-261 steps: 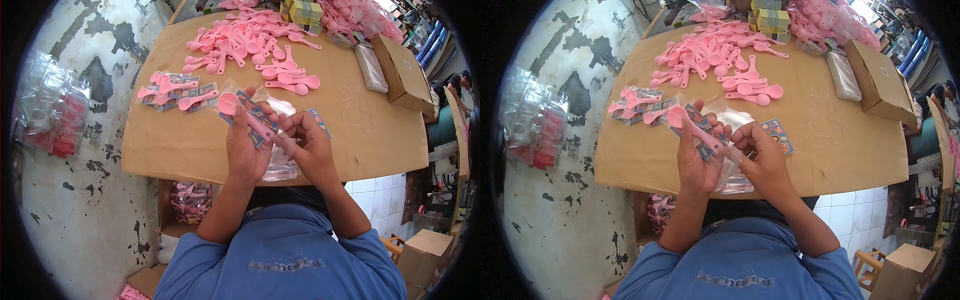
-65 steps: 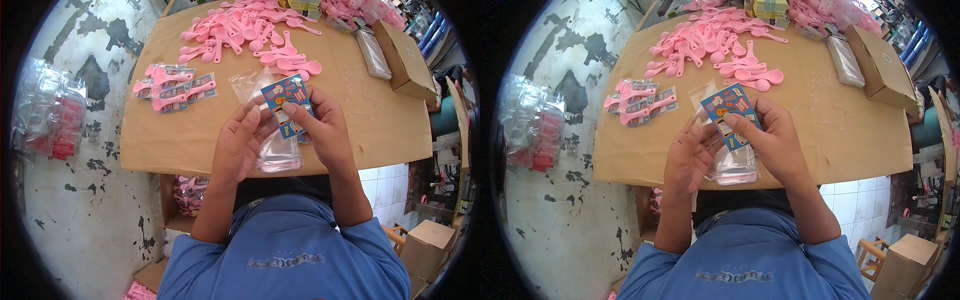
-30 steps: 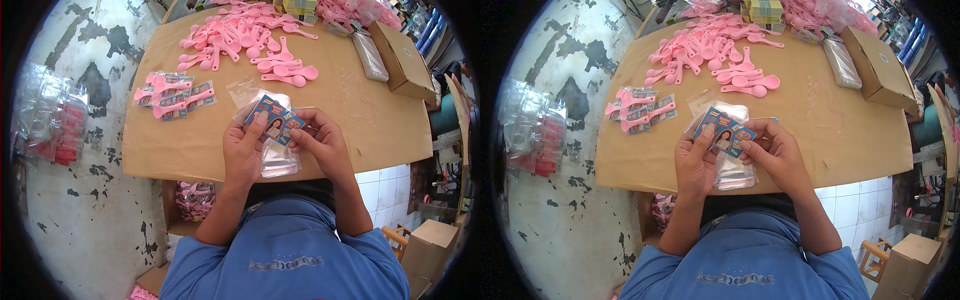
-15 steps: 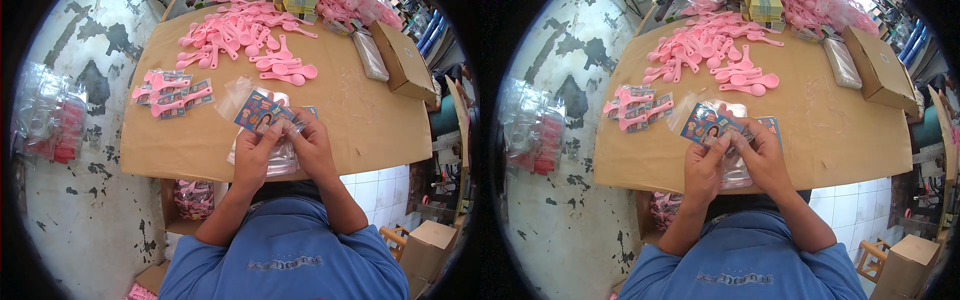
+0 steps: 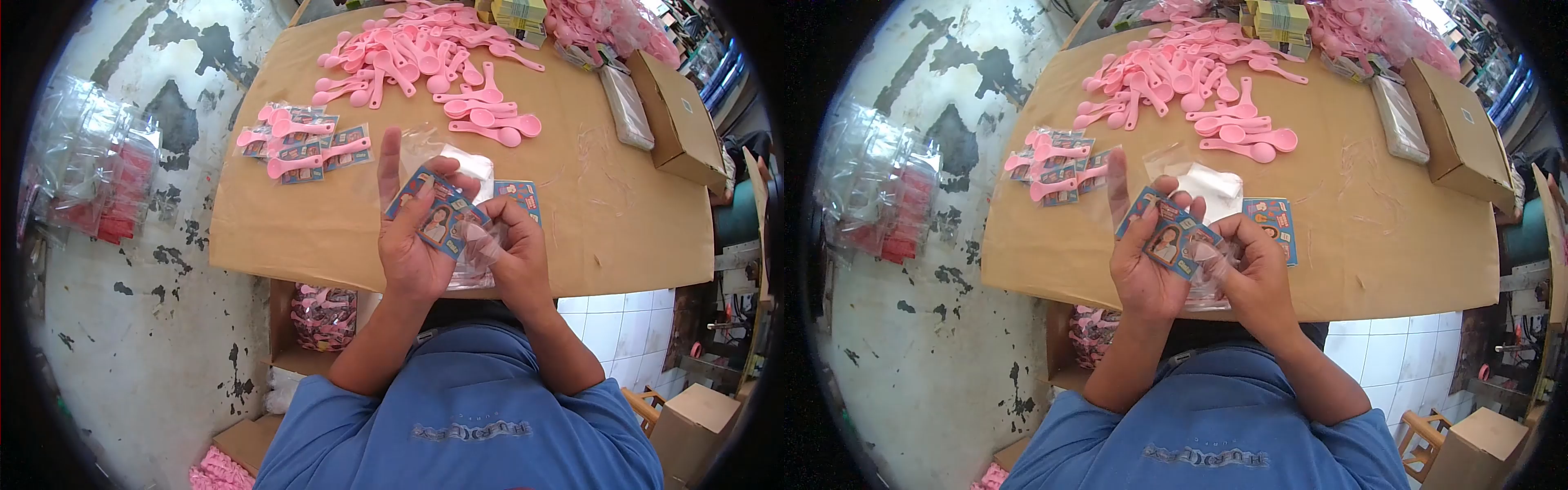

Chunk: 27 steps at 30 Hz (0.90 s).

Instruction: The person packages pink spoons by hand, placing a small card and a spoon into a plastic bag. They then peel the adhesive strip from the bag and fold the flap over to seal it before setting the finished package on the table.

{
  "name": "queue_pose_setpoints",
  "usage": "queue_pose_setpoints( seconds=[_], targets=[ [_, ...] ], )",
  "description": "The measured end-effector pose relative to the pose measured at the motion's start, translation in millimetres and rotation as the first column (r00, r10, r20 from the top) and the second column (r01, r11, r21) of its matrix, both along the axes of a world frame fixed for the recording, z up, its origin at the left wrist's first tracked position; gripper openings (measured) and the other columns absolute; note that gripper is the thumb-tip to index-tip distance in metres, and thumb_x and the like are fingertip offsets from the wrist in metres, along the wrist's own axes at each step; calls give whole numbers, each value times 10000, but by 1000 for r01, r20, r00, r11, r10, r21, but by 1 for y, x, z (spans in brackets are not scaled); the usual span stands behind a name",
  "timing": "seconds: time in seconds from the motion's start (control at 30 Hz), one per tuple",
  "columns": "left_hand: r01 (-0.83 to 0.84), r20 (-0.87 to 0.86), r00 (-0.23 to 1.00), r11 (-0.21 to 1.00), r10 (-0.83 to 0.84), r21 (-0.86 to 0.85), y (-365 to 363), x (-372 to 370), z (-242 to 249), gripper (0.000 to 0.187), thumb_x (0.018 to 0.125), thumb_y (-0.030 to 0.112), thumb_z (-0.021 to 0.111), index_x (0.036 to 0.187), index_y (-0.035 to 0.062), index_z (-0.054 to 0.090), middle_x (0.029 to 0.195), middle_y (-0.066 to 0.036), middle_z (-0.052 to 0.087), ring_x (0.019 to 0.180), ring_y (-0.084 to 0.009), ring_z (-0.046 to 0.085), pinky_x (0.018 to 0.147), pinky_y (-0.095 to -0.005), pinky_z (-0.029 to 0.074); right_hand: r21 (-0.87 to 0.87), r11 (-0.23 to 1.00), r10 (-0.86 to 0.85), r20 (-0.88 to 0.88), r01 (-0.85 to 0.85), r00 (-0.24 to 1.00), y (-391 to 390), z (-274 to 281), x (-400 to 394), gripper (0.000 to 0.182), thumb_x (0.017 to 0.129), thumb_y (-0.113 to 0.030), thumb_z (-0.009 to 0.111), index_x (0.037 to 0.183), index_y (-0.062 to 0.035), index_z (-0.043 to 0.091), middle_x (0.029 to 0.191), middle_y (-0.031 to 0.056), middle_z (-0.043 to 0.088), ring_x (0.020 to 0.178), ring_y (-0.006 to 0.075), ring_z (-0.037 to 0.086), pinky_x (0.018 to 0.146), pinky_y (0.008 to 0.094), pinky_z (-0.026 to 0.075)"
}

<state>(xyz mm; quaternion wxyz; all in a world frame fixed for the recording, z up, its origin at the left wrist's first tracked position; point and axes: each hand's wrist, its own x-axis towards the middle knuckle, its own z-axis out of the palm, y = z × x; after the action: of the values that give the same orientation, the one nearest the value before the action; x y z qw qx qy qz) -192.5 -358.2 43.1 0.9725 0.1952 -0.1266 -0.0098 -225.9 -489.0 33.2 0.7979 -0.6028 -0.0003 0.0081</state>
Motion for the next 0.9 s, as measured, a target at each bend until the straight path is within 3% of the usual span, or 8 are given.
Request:
queue_pose_setpoints(
  seconds=[0.13,0.2,0.33,0.43,0.47,0.57,0.67,0.9],
  targets=[
    [75,-42,996,997,-76,-17,-9,-2,1,616,1087,95,522,1645,131,263,1138,-118,643,1026,-224,686,926,-397,596,-70,994,-73,104,80,992,0,-14,2,185,944,-88,776,989,-37,604,896,-7,587,802,49,559,668,241,470],
    [53,-72,996,998,-52,26,-8,0,1,590,1101,134,528,1635,119,277,1092,-98,629,986,-199,673,893,-379,591,-249,946,-144,249,207,958,1,-2,1,231,885,-48,798,1039,-30,627,893,21,584,786,100,574,676,276,488],
    [13,-140,990,996,0,93,-1,4,-4,513,1109,206,563,1575,107,373,1011,-53,613,912,-146,640,859,-344,572,-545,683,32,688,487,725,-8,22,2,352,772,18,816,1099,-40,701,914,82,598,764,211,610,684,333,520],
    [-71,-284,955,995,89,74,13,12,-12,446,1103,230,586,1510,106,455,975,-22,614,865,-119,615,861,-323,558,-619,739,293,650,265,701,-26,22,1,366,736,31,812,1084,-69,758,915,93,617,769,252,626,683,360,534],
    [-84,-310,947,996,81,3,23,15,-15,386,1092,252,611,1440,107,531,949,-3,613,843,-102,605,859,-307,548,-613,732,270,662,298,700,-29,28,3,211,783,37,795,972,-54,764,903,89,626,779,232,638,648,350,519],
    [-210,-298,930,976,216,50,51,19,-17,363,1090,257,615,1416,107,559,949,-7,619,832,-108,604,860,-309,550,-669,727,185,407,154,895,-53,50,11,153,868,4,750,1011,-49,750,902,93,634,762,235,632,639,335,511],
    [-265,-306,910,960,279,88,61,15,-14,358,1075,253,641,1389,92,584,954,-9,604,854,-111,581,883,-296,534,-763,602,109,372,237,922,-72,60,52,117,949,-66,693,1056,-49,738,925,114,665,793,270,646,684,352,520],
    [-263,-180,939,948,294,178,50,1,-5,403,1088,310,616,1422,93,556,1001,-21,606,890,-125,579,930,-334,527,-843,238,284,535,483,795,-94,10,168,196,971,-133,678,1139,-39,710,985,147,702,902,309,677,818,415,537]
  ],
)
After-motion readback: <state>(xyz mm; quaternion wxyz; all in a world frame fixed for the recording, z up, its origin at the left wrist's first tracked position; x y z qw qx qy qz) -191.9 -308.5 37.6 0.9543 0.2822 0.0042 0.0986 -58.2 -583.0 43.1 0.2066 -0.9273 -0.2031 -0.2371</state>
